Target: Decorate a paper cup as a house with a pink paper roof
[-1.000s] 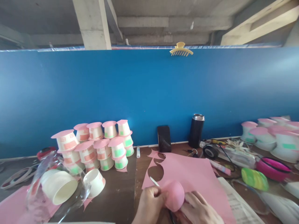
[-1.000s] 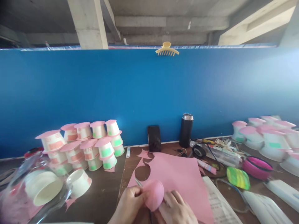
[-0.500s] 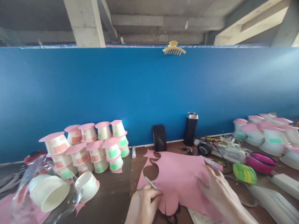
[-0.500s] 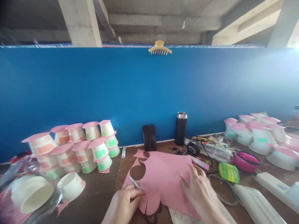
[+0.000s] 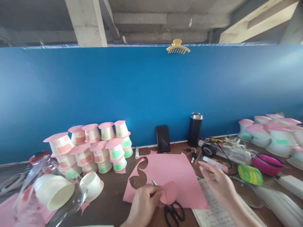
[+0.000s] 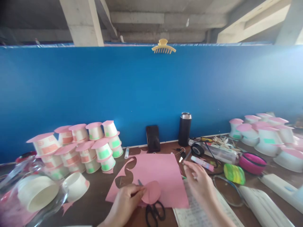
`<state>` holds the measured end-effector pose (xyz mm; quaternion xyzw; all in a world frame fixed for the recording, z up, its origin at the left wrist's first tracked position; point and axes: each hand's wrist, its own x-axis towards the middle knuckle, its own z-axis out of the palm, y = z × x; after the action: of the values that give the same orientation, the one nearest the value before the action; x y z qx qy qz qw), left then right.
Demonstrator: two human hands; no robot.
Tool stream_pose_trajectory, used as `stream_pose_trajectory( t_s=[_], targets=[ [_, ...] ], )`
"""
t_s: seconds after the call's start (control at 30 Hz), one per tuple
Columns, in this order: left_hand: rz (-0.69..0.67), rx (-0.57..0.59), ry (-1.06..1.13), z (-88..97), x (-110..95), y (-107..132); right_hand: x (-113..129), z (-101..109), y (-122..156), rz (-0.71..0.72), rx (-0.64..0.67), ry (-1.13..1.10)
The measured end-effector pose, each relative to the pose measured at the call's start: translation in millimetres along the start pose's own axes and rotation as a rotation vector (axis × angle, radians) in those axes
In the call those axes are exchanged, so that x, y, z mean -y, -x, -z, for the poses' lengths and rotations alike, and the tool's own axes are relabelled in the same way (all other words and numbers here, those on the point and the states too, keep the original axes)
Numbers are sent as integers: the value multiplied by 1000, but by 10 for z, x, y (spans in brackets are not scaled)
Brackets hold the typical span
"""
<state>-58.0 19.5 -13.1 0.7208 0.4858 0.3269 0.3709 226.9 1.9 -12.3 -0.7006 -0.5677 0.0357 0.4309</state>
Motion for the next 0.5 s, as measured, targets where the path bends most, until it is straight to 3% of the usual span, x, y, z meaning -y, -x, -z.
stream_pose_trajectory(
  t_s=[0.13,0.3,0.4,0.5],
  targets=[
    [95,-2,57,-36,126,-84,-49,271,-146,-72,-23,-7],
    [119,-8,78,-35,143,-96,-74,552,-501,-61,70,134],
    [118,-9,93,-32,146,-97,-228,578,-702,-50,114,323],
    [99,-10,100,-27,149,-94,-422,490,-736,4,155,492]
  ],
)
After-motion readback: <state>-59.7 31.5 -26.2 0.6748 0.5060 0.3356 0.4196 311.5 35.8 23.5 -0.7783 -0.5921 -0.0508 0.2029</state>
